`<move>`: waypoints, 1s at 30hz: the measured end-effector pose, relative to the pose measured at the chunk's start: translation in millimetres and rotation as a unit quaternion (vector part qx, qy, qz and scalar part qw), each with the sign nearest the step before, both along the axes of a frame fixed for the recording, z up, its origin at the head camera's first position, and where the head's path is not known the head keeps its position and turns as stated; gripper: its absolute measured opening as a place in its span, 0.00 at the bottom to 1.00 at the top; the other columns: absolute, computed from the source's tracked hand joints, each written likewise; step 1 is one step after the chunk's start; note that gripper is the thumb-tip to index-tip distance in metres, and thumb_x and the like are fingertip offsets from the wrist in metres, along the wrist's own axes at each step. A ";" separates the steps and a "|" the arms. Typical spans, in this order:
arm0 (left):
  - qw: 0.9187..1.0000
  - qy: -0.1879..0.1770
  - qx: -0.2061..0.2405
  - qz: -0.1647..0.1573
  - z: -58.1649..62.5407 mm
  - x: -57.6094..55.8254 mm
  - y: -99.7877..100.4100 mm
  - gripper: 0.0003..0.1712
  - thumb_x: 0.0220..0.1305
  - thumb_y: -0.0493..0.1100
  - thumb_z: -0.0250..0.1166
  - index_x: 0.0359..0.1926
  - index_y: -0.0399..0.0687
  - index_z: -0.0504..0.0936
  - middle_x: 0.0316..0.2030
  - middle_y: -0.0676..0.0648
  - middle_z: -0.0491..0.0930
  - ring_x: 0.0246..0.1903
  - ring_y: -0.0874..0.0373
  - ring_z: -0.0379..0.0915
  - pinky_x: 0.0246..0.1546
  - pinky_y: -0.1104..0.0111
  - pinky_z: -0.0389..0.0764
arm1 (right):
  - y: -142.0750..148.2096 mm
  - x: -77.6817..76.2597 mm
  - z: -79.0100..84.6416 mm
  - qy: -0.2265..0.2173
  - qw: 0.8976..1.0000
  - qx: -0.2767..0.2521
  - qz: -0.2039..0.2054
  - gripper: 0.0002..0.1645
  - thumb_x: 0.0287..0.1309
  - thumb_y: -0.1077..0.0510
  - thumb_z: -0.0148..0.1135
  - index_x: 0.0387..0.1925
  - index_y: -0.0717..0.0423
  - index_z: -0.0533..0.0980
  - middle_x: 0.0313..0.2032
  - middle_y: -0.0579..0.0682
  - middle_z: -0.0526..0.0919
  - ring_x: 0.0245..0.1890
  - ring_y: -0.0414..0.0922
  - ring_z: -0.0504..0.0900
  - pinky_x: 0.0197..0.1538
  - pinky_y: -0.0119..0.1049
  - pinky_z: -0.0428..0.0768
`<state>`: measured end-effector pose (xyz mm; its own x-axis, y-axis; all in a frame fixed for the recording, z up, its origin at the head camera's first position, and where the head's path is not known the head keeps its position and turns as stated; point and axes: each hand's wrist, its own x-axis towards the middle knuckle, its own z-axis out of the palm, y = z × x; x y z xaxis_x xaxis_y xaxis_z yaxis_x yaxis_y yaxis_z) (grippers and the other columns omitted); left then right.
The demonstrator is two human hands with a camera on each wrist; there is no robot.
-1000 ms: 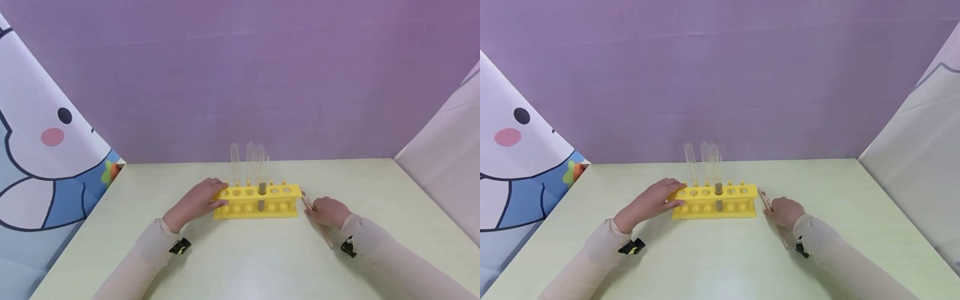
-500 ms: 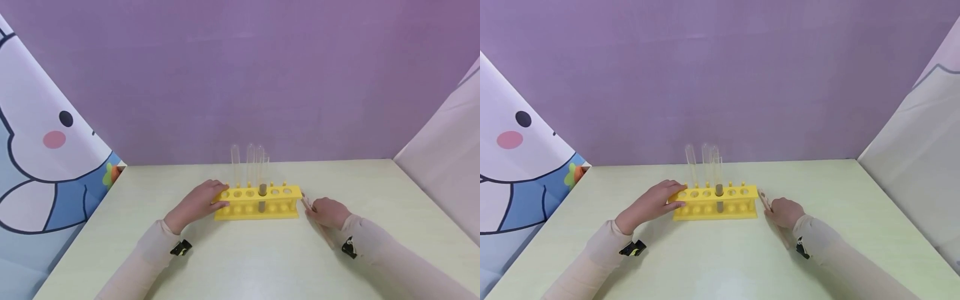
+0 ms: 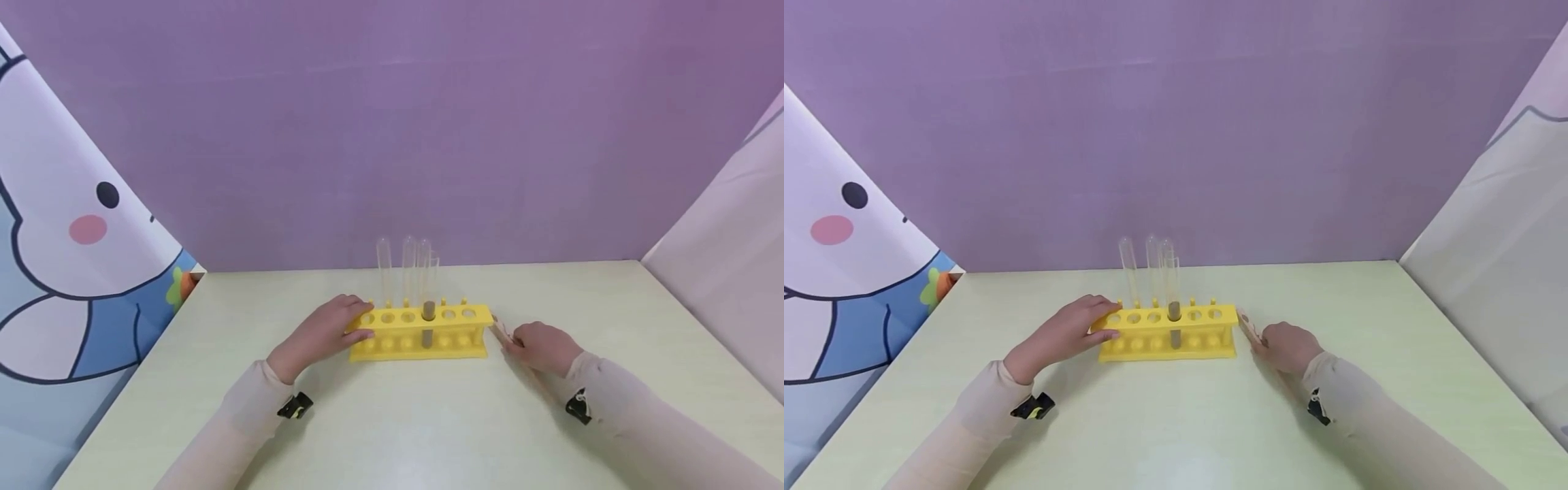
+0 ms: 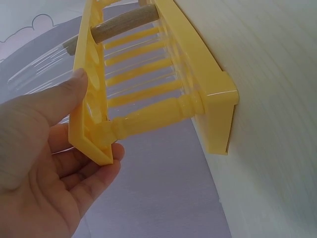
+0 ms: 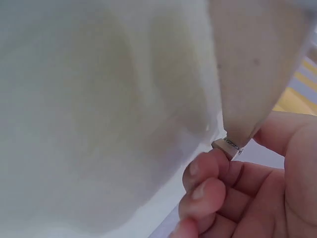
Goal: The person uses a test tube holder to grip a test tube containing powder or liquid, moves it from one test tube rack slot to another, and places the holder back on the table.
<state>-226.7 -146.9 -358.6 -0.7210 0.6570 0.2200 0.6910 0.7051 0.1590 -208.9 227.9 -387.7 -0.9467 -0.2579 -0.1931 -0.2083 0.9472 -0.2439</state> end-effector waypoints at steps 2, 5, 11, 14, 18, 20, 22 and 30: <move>1.000 0.001 0.002 -0.001 -0.3 -0.1 0.1 0.28 0.60 0.50 0.66 0.56 0.36 0.76 0.48 0.42 0.79 0.47 0.50 0.74 0.49 0.60 0.76 | 1.6 0.3 1.8 0.009 1.000 -0.002 0.005 0.16 0.62 0.51 0.56 0.20 0.52 0.71 0.17 0.45 0.69 0.19 0.41 0.67 0.24 0.33 0.65; 1.000 0.001 0.004 -0.001 -1.0 0.0 0.1 0.28 0.60 0.50 0.66 0.56 0.36 0.76 0.48 0.43 0.79 0.47 0.50 0.74 0.49 0.60 0.76 | 2.7 1.3 3.9 0.019 1.000 -0.002 0.012 0.16 0.62 0.51 0.56 0.20 0.52 0.70 0.17 0.45 0.69 0.19 0.41 0.67 0.23 0.33 0.65; 1.000 -0.001 0.003 -0.001 -1.9 0.5 -0.6 0.28 0.60 0.49 0.66 0.55 0.36 0.76 0.48 0.42 0.79 0.47 0.50 0.74 0.49 0.60 0.76 | 4.0 3.2 7.2 0.016 1.000 0.000 0.019 0.14 0.62 0.53 0.57 0.21 0.52 0.72 0.17 0.44 0.70 0.19 0.40 0.67 0.24 0.33 0.67; 1.000 0.002 0.004 -0.003 -0.9 0.6 -0.2 0.28 0.60 0.49 0.66 0.55 0.36 0.76 0.47 0.43 0.79 0.46 0.50 0.74 0.49 0.61 0.76 | 6.5 4.6 10.7 0.023 0.999 -0.003 0.026 0.13 0.62 0.53 0.57 0.22 0.52 0.73 0.17 0.44 0.71 0.19 0.40 0.67 0.25 0.33 0.67; 1.000 0.004 0.004 -0.004 0.8 -0.1 1.0 0.28 0.59 0.49 0.67 0.55 0.35 0.76 0.47 0.43 0.79 0.46 0.50 0.75 0.49 0.61 0.76 | 10.5 5.9 16.0 0.034 0.999 -0.007 0.037 0.13 0.62 0.53 0.57 0.22 0.52 0.74 0.17 0.43 0.71 0.19 0.40 0.67 0.24 0.33 0.67; 1.000 0.003 0.002 -0.004 1.3 -0.5 1.7 0.28 0.60 0.49 0.66 0.55 0.35 0.76 0.47 0.43 0.79 0.46 0.51 0.74 0.49 0.61 0.76 | 12.3 6.5 18.0 0.037 0.998 -0.008 0.040 0.13 0.62 0.54 0.57 0.22 0.51 0.74 0.17 0.43 0.71 0.19 0.40 0.67 0.24 0.33 0.67; 1.000 0.001 0.003 -0.004 1.7 -0.9 2.5 0.28 0.60 0.49 0.66 0.56 0.35 0.76 0.47 0.43 0.79 0.46 0.50 0.74 0.49 0.61 0.76 | 14.1 7.2 19.7 0.042 0.998 -0.009 0.042 0.13 0.61 0.54 0.58 0.22 0.51 0.74 0.17 0.43 0.70 0.19 0.39 0.66 0.24 0.33 0.67; 1.000 -0.003 -0.004 0.004 1.0 -0.5 1.1 0.28 0.60 0.50 0.66 0.56 0.36 0.76 0.47 0.43 0.79 0.46 0.51 0.74 0.49 0.61 0.76 | 14.8 7.0 21.3 0.076 0.995 -0.025 0.053 0.13 0.62 0.54 0.58 0.22 0.51 0.72 0.15 0.42 0.68 0.16 0.38 0.65 0.21 0.31 0.66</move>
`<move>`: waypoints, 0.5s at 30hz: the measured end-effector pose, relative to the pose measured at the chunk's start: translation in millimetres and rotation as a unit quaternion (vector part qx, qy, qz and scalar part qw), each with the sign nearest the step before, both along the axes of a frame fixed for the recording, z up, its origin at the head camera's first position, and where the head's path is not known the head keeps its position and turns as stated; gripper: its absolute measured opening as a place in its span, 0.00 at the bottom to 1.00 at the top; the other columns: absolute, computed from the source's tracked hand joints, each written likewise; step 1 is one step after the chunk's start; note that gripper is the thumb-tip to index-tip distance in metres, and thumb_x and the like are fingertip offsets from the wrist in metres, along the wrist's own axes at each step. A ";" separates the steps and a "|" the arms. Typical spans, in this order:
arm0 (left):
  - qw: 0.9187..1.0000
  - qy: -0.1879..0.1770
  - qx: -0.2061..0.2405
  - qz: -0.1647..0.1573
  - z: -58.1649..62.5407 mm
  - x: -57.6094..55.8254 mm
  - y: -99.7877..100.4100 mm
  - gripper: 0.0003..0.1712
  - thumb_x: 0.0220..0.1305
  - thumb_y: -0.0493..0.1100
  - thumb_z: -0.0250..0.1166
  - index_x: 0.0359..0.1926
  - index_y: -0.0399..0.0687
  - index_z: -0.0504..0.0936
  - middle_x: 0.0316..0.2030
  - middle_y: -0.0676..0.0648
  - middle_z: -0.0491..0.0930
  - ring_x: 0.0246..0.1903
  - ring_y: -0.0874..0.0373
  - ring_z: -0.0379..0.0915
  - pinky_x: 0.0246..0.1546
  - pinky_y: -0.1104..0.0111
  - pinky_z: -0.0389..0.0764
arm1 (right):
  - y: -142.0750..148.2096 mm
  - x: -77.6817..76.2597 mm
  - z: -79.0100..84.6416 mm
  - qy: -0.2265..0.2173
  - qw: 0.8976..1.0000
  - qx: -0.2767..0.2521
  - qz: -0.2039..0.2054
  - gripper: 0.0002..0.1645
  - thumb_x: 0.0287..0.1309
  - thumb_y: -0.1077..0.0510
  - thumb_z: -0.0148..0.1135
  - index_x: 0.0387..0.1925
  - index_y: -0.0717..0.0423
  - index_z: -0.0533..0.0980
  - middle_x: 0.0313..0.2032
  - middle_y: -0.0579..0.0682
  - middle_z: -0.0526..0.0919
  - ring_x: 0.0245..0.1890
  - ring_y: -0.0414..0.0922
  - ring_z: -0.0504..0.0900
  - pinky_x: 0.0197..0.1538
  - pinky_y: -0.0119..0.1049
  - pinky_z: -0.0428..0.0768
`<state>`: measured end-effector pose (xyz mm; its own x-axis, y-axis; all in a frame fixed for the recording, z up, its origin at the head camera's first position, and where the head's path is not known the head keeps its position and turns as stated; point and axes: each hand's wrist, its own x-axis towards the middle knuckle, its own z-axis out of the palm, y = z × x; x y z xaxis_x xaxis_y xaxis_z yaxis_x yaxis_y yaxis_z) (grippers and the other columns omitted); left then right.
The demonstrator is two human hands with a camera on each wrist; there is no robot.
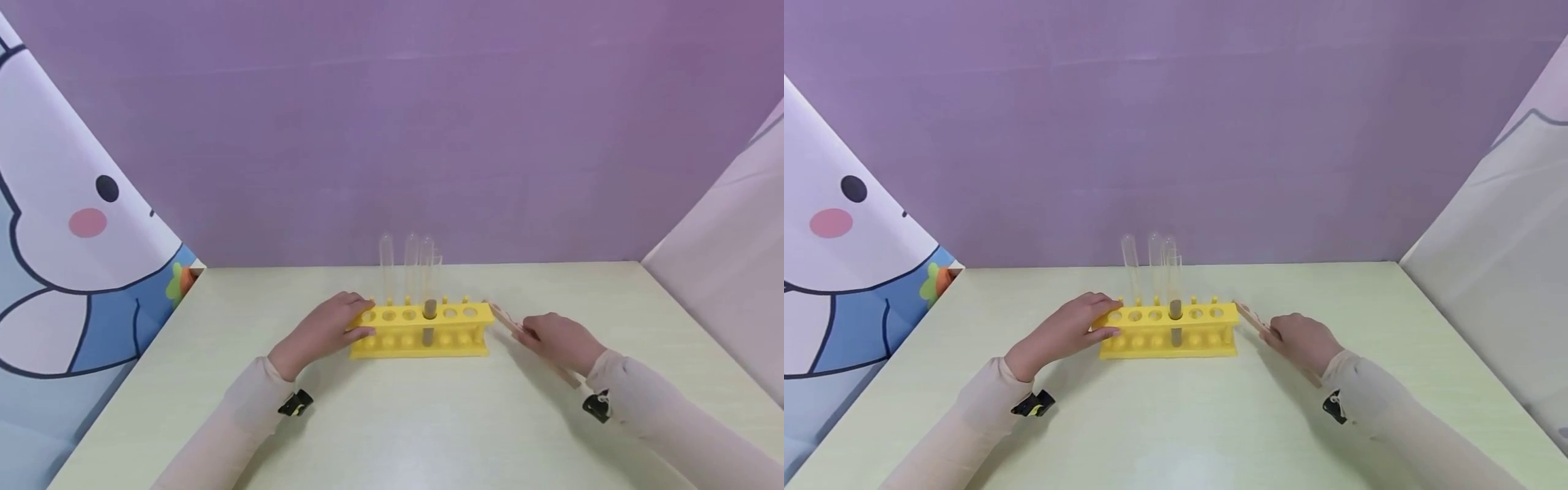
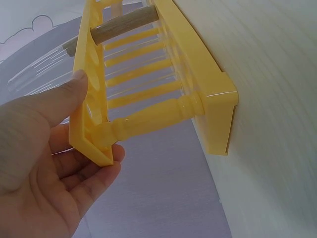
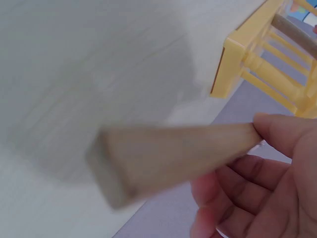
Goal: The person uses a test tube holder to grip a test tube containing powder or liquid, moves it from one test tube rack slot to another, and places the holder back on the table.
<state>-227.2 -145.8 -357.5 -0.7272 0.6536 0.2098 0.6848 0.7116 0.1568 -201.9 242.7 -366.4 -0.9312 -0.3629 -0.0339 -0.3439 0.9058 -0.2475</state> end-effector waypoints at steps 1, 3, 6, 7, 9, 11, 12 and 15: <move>1.000 0.001 -0.001 0.000 -0.4 0.1 -0.4 0.28 0.60 0.50 0.66 0.56 0.36 0.76 0.47 0.43 0.79 0.46 0.51 0.74 0.49 0.61 0.76 | 0.3 -0.5 -0.1 0.004 1.000 -0.001 -0.001 0.13 0.62 0.54 0.58 0.22 0.52 0.72 0.15 0.43 0.67 0.16 0.39 0.65 0.21 0.31 0.65; 1.000 0.002 -0.001 -0.002 -1.1 0.2 -0.8 0.28 0.60 0.50 0.66 0.56 0.36 0.76 0.47 0.43 0.79 0.46 0.51 0.74 0.49 0.61 0.76 | 1.3 -1.8 0.0 0.018 1.000 -0.001 -0.003 0.12 0.62 0.54 0.59 0.24 0.53 0.73 0.15 0.43 0.67 0.16 0.39 0.64 0.21 0.31 0.64; 1.000 0.001 -0.002 -0.001 -2.0 0.4 -1.0 0.29 0.60 0.50 0.66 0.56 0.36 0.76 0.47 0.43 0.79 0.46 0.51 0.74 0.49 0.61 0.76 | 3.0 -3.9 1.1 0.041 0.999 -0.008 0.003 0.11 0.61 0.55 0.61 0.25 0.56 0.74 0.15 0.43 0.67 0.15 0.38 0.63 0.20 0.30 0.63; 1.000 0.001 -0.002 0.000 -2.3 0.5 -1.2 0.29 0.60 0.50 0.66 0.56 0.36 0.76 0.47 0.43 0.79 0.46 0.51 0.74 0.49 0.61 0.76 | 3.5 -4.4 1.6 0.048 0.999 -0.011 0.007 0.11 0.60 0.56 0.61 0.26 0.57 0.74 0.15 0.43 0.67 0.15 0.38 0.62 0.20 0.30 0.63; 1.000 0.000 0.000 0.002 -2.5 0.9 -1.3 0.29 0.59 0.50 0.66 0.56 0.36 0.76 0.47 0.43 0.79 0.46 0.51 0.74 0.49 0.61 0.76 | 4.3 -5.3 2.2 0.062 0.998 -0.018 0.014 0.11 0.60 0.57 0.62 0.26 0.59 0.75 0.15 0.43 0.67 0.15 0.38 0.62 0.20 0.30 0.63; 1.000 0.002 0.002 0.003 -2.3 1.1 -1.2 0.29 0.59 0.50 0.66 0.56 0.36 0.76 0.47 0.43 0.79 0.46 0.51 0.74 0.48 0.61 0.76 | 5.2 -5.5 2.7 0.066 0.997 -0.023 0.013 0.11 0.60 0.57 0.61 0.27 0.60 0.74 0.15 0.43 0.67 0.15 0.38 0.62 0.20 0.30 0.63; 1.000 0.003 0.004 0.002 -2.2 1.2 -1.1 0.28 0.59 0.49 0.67 0.56 0.36 0.76 0.47 0.43 0.79 0.46 0.50 0.74 0.48 0.61 0.77 | 5.7 -5.3 3.2 0.068 0.997 -0.026 0.011 0.11 0.60 0.57 0.61 0.27 0.60 0.74 0.15 0.43 0.67 0.15 0.38 0.62 0.20 0.30 0.63; 1.000 0.006 0.008 -0.001 -1.0 1.4 -0.5 0.28 0.59 0.49 0.67 0.56 0.36 0.76 0.47 0.42 0.79 0.45 0.50 0.75 0.48 0.61 0.77 | 7.2 -4.2 4.6 0.074 0.997 -0.035 0.007 0.11 0.61 0.57 0.61 0.28 0.60 0.74 0.15 0.43 0.67 0.15 0.38 0.62 0.20 0.30 0.63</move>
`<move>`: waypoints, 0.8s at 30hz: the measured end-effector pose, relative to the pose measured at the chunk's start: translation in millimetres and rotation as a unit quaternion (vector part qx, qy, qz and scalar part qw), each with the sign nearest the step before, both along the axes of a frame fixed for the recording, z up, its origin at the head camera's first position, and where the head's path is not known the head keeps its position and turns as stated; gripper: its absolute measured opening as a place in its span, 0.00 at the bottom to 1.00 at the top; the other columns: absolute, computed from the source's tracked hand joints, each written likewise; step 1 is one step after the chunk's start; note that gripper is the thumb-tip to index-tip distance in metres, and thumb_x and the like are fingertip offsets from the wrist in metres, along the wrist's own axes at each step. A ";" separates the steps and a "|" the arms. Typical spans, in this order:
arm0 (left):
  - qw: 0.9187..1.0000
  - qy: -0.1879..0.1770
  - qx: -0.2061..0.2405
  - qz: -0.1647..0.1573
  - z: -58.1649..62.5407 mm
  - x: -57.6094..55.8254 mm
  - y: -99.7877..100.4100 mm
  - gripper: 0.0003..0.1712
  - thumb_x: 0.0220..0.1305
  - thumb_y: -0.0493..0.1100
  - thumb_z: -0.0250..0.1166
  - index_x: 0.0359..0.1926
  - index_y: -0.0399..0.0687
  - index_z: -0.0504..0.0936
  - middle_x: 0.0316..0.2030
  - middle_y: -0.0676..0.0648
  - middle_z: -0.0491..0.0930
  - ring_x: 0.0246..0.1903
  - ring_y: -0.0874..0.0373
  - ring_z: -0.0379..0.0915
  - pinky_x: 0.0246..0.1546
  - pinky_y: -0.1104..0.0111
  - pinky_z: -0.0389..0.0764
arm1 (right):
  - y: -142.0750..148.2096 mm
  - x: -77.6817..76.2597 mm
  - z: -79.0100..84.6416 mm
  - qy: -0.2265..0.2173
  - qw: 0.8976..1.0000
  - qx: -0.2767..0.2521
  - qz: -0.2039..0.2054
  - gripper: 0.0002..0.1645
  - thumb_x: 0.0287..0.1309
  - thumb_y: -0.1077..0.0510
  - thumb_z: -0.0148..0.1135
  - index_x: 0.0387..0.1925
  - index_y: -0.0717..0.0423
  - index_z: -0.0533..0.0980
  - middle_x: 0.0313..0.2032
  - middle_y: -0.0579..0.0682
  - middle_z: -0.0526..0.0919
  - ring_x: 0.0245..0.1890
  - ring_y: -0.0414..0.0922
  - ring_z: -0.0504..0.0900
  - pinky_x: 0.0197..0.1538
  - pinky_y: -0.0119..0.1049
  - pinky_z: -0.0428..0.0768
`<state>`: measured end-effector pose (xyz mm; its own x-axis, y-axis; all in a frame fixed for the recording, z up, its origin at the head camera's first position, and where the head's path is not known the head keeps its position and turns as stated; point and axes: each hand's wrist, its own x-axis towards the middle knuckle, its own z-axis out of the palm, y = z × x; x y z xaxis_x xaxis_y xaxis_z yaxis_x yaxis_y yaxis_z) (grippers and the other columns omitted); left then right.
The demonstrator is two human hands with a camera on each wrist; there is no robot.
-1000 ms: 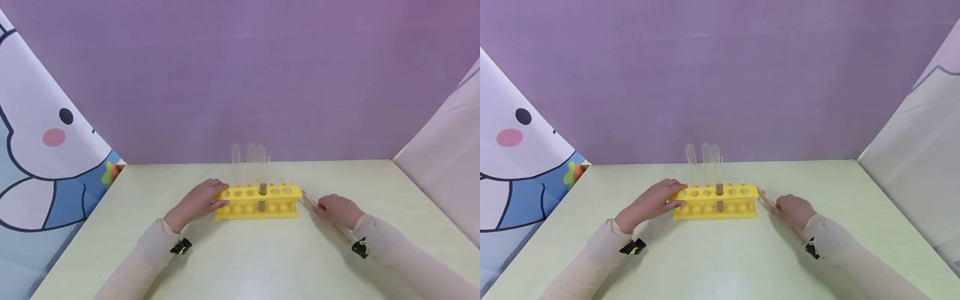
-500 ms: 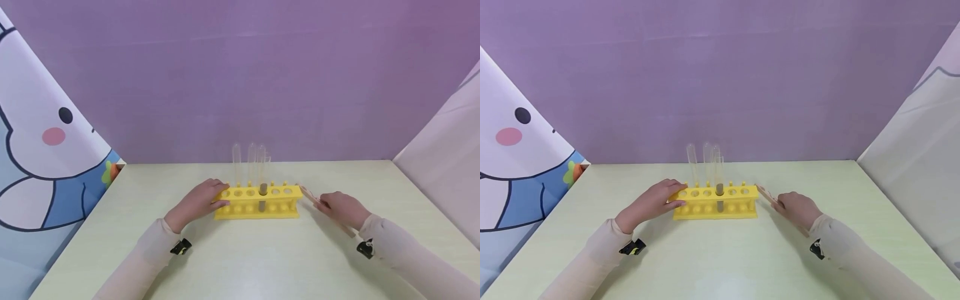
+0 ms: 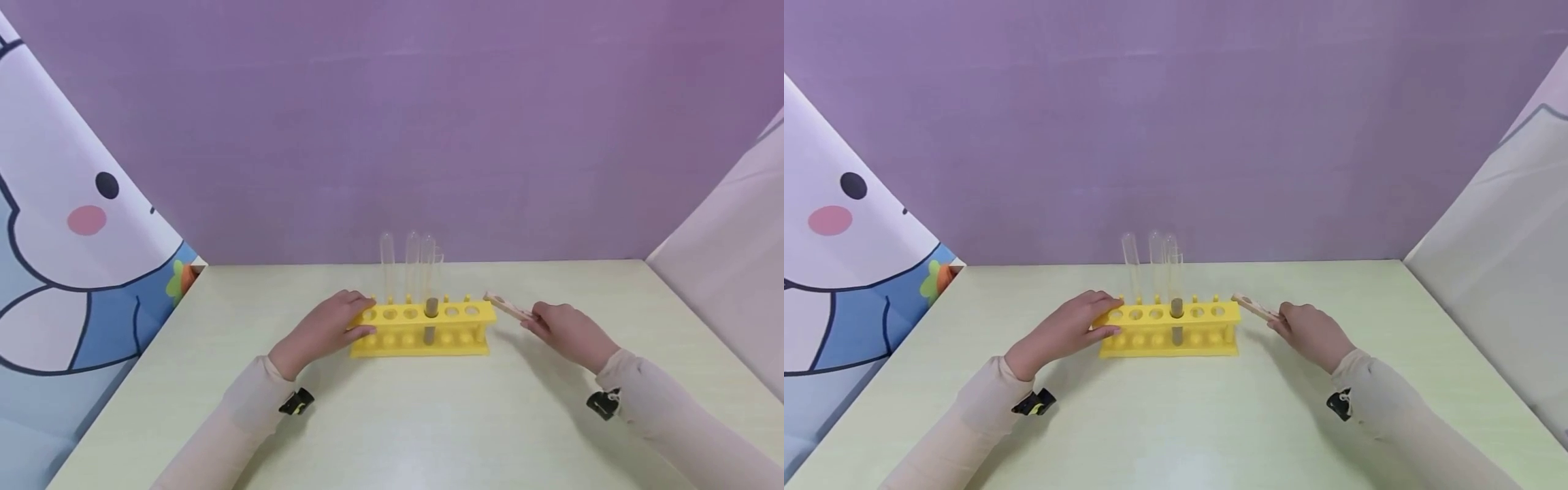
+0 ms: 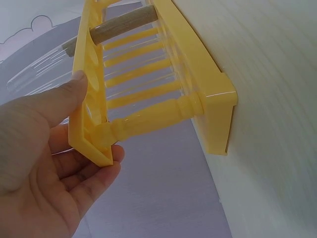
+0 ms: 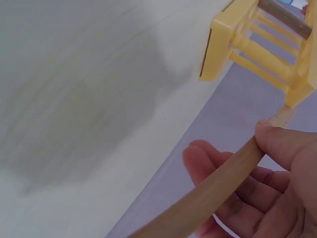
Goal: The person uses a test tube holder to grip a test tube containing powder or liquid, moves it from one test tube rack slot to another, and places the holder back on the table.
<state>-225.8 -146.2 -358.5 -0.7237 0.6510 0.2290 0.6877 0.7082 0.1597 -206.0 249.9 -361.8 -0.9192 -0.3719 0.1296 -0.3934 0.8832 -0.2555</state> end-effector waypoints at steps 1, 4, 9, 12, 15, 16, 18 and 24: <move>1.000 0.000 0.000 0.000 0.2 0.3 0.0 0.28 0.59 0.49 0.67 0.56 0.36 0.76 0.47 0.42 0.79 0.46 0.50 0.75 0.48 0.61 0.77 | 0.6 0.3 0.5 0.001 1.000 -0.003 0.000 0.11 0.61 0.57 0.61 0.28 0.60 0.74 0.15 0.43 0.66 0.15 0.38 0.61 0.20 0.30 0.62; 1.000 -0.005 -0.002 0.003 1.2 1.3 -0.1 0.28 0.59 0.49 0.67 0.55 0.36 0.76 0.47 0.42 0.79 0.46 0.50 0.75 0.48 0.61 0.77 | 2.4 1.8 2.2 0.009 1.000 -0.015 0.001 0.10 0.61 0.57 0.61 0.28 0.59 0.73 0.15 0.43 0.65 0.15 0.37 0.60 0.19 0.29 0.61; 1.000 -0.011 -0.007 0.004 1.3 2.5 -0.7 0.28 0.60 0.49 0.66 0.56 0.36 0.76 0.47 0.43 0.79 0.46 0.51 0.75 0.48 0.61 0.77 | 6.9 3.9 4.3 0.034 0.999 -0.036 -0.007 0.10 0.64 0.57 0.58 0.30 0.58 0.72 0.16 0.42 0.63 0.15 0.37 0.58 0.19 0.28 0.59; 1.000 -0.008 -0.006 0.001 0.8 2.5 -1.0 0.28 0.60 0.49 0.66 0.56 0.36 0.76 0.47 0.43 0.79 0.45 0.51 0.74 0.48 0.62 0.77 | 8.5 4.3 6.5 0.058 0.997 -0.044 -0.009 0.10 0.67 0.57 0.54 0.31 0.58 0.71 0.16 0.43 0.63 0.15 0.37 0.58 0.19 0.29 0.60; 1.000 -0.007 -0.006 0.000 0.6 2.1 -1.0 0.28 0.60 0.49 0.66 0.56 0.36 0.76 0.47 0.43 0.79 0.45 0.51 0.74 0.48 0.62 0.77 | 8.8 4.8 10.2 0.076 0.996 -0.047 -0.006 0.09 0.68 0.57 0.52 0.33 0.59 0.71 0.17 0.43 0.62 0.15 0.37 0.58 0.19 0.29 0.60; 1.000 -0.008 -0.007 0.000 0.6 2.0 -0.8 0.28 0.60 0.50 0.65 0.56 0.36 0.76 0.47 0.43 0.79 0.46 0.51 0.74 0.48 0.62 0.77 | 8.8 5.0 11.5 0.082 0.995 -0.048 -0.003 0.09 0.68 0.58 0.52 0.33 0.59 0.70 0.17 0.43 0.62 0.15 0.37 0.58 0.19 0.29 0.59; 1.000 -0.011 -0.005 0.002 1.5 2.0 -0.1 0.28 0.61 0.50 0.65 0.56 0.36 0.76 0.48 0.43 0.79 0.46 0.51 0.74 0.48 0.62 0.77 | 8.9 5.7 13.8 0.093 0.994 -0.049 0.000 0.08 0.67 0.58 0.52 0.33 0.59 0.70 0.17 0.43 0.62 0.15 0.37 0.58 0.19 0.29 0.59; 1.000 -0.011 -0.004 0.002 3.3 1.7 1.2 0.27 0.60 0.48 0.66 0.56 0.36 0.76 0.47 0.43 0.79 0.46 0.51 0.74 0.48 0.62 0.77 | 5.4 8.2 19.8 0.114 0.992 -0.059 -0.002 0.08 0.67 0.59 0.53 0.33 0.60 0.70 0.16 0.43 0.61 0.15 0.37 0.57 0.18 0.29 0.58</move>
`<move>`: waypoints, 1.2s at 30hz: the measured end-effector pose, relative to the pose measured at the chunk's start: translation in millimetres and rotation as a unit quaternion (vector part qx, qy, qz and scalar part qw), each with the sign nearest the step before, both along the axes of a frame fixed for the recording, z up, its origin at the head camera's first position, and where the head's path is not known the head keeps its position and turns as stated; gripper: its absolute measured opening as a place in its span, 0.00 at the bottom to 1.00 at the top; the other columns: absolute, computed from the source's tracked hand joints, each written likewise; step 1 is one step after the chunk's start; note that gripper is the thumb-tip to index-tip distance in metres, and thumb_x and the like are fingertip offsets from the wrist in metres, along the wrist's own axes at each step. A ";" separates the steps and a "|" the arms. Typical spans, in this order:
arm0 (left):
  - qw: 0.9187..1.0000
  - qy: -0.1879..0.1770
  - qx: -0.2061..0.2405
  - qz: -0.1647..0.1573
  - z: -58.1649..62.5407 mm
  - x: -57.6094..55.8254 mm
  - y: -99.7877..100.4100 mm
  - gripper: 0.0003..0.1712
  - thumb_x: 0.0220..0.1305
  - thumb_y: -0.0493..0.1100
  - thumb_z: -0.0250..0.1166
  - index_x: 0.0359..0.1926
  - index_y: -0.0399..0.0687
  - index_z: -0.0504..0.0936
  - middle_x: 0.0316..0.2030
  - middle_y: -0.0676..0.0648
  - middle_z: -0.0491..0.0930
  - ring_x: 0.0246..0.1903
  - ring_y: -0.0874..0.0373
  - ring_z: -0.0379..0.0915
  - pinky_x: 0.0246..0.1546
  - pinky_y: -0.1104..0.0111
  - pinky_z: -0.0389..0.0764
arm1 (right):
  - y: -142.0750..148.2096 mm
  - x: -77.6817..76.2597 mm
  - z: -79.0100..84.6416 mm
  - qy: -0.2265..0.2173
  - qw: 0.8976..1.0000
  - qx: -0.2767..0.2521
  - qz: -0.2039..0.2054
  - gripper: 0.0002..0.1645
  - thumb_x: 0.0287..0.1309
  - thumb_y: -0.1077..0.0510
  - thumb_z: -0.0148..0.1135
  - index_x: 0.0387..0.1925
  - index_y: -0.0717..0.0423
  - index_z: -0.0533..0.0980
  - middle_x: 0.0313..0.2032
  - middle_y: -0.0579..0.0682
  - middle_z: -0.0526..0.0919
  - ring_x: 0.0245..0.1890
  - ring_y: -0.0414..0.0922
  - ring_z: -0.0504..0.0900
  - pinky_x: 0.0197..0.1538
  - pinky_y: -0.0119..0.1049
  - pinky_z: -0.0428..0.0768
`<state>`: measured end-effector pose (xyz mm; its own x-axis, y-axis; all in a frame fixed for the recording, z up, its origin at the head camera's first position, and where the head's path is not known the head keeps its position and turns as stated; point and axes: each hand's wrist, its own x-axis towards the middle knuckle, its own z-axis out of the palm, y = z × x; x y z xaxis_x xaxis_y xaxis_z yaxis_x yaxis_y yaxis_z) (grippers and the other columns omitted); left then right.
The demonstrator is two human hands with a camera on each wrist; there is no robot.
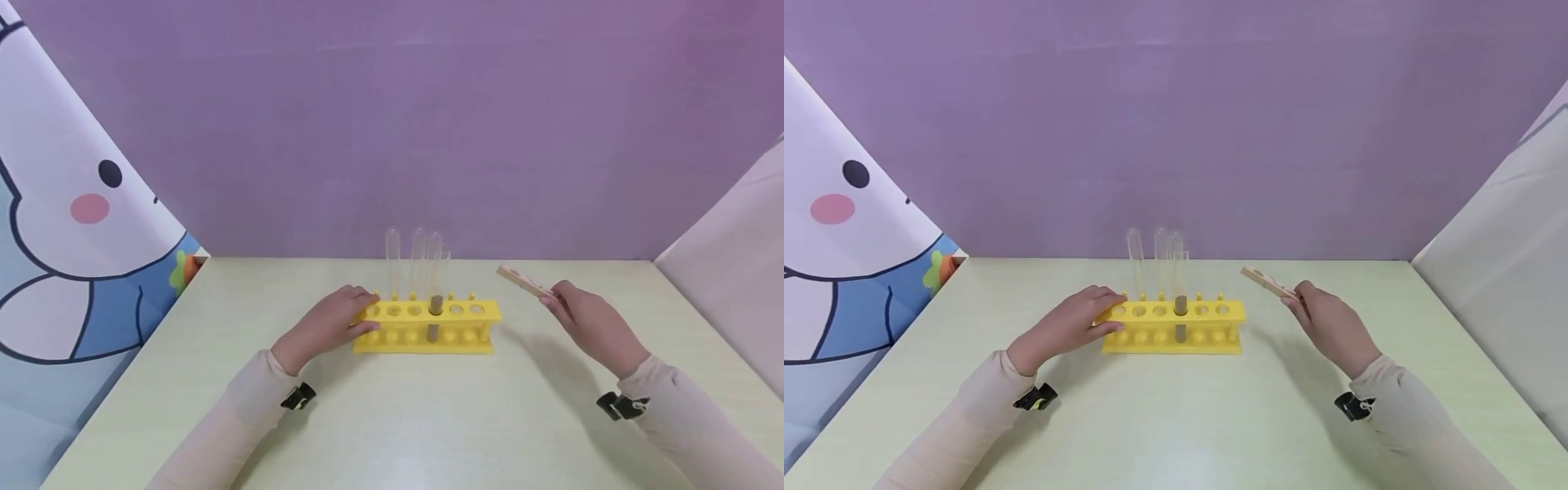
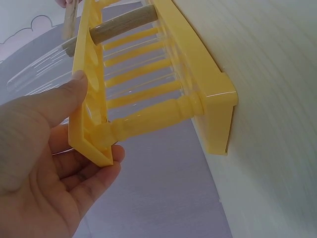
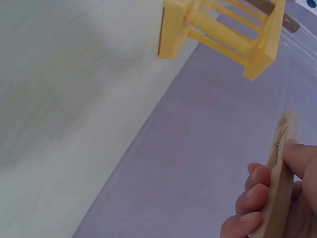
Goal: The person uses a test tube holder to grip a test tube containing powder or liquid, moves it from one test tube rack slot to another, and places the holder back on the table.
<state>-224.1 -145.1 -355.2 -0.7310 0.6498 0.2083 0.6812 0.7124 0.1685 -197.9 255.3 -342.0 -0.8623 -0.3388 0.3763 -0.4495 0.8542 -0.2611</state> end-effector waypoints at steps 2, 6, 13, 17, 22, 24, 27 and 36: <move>1.000 0.001 -0.001 -0.001 0.4 -0.1 0.1 0.27 0.60 0.48 0.66 0.56 0.36 0.76 0.47 0.43 0.79 0.46 0.51 0.75 0.48 0.62 0.77 | -1.4 0.8 1.2 0.003 1.000 -0.001 -0.003 0.08 0.67 0.59 0.53 0.33 0.60 0.69 0.16 0.43 0.60 0.15 0.37 0.57 0.17 0.29 0.58; 1.000 -0.001 -0.002 0.000 0.9 -0.1 -0.1 0.27 0.60 0.48 0.66 0.55 0.36 0.76 0.47 0.42 0.79 0.45 0.51 0.75 0.48 0.61 0.77 | -2.8 1.0 2.6 0.017 1.000 0.004 -0.008 0.08 0.66 0.58 0.55 0.34 0.59 0.67 0.15 0.43 0.60 0.14 0.37 0.57 0.16 0.30 0.58; 1.000 -0.005 -0.004 0.002 0.0 -0.8 -0.4 0.27 0.60 0.49 0.66 0.56 0.37 0.76 0.48 0.42 0.79 0.46 0.50 0.75 0.49 0.61 0.77 | -6.4 -0.2 11.4 0.052 0.999 0.007 -0.004 0.11 0.64 0.56 0.57 0.36 0.60 0.67 0.15 0.43 0.61 0.13 0.36 0.56 0.15 0.30 0.57; 1.000 -0.004 -0.003 0.002 -0.2 -1.4 -0.2 0.27 0.61 0.49 0.65 0.56 0.37 0.76 0.48 0.42 0.79 0.47 0.50 0.74 0.49 0.61 0.76 | -10.7 -2.1 17.5 0.058 0.998 0.000 0.008 0.11 0.62 0.57 0.60 0.34 0.59 0.67 0.15 0.42 0.60 0.13 0.34 0.55 0.15 0.28 0.56; 1.000 -0.004 -0.003 0.002 0.0 -1.6 -0.6 0.27 0.61 0.49 0.65 0.56 0.36 0.76 0.48 0.42 0.79 0.47 0.50 0.74 0.49 0.61 0.76 | -19.2 -5.9 22.0 0.043 0.998 -0.022 0.038 0.11 0.62 0.57 0.60 0.32 0.58 0.67 0.15 0.41 0.59 0.13 0.33 0.53 0.16 0.27 0.56; 1.000 -0.006 -0.003 0.001 -0.2 -1.6 -0.8 0.27 0.61 0.49 0.65 0.56 0.36 0.76 0.48 0.42 0.79 0.47 0.50 0.74 0.49 0.61 0.76 | -22.2 -7.4 22.9 0.041 0.997 -0.030 0.052 0.12 0.62 0.56 0.60 0.32 0.58 0.67 0.15 0.40 0.59 0.13 0.32 0.53 0.16 0.27 0.56; 1.000 -0.006 -0.004 0.002 -0.8 -1.9 -0.8 0.27 0.61 0.49 0.65 0.56 0.37 0.76 0.48 0.42 0.79 0.47 0.50 0.74 0.49 0.61 0.76 | -26.1 -9.5 24.6 0.049 0.996 -0.036 0.065 0.13 0.61 0.56 0.62 0.31 0.57 0.67 0.15 0.40 0.58 0.14 0.31 0.52 0.17 0.27 0.56; 1.000 -0.005 -0.005 0.003 -1.1 -3.3 -0.3 0.27 0.61 0.49 0.65 0.56 0.37 0.76 0.48 0.42 0.79 0.47 0.50 0.74 0.50 0.61 0.76 | -33.0 -12.7 33.9 0.067 0.995 -0.037 0.067 0.16 0.57 0.60 0.65 0.25 0.54 0.65 0.14 0.39 0.56 0.13 0.32 0.52 0.18 0.27 0.55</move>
<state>-227.4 -145.4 -356.3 -0.7368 0.6477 0.1940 0.6754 0.7179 0.1686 -210.5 222.3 -308.1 -0.7512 -0.4148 0.5135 -0.5936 0.7647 -0.2507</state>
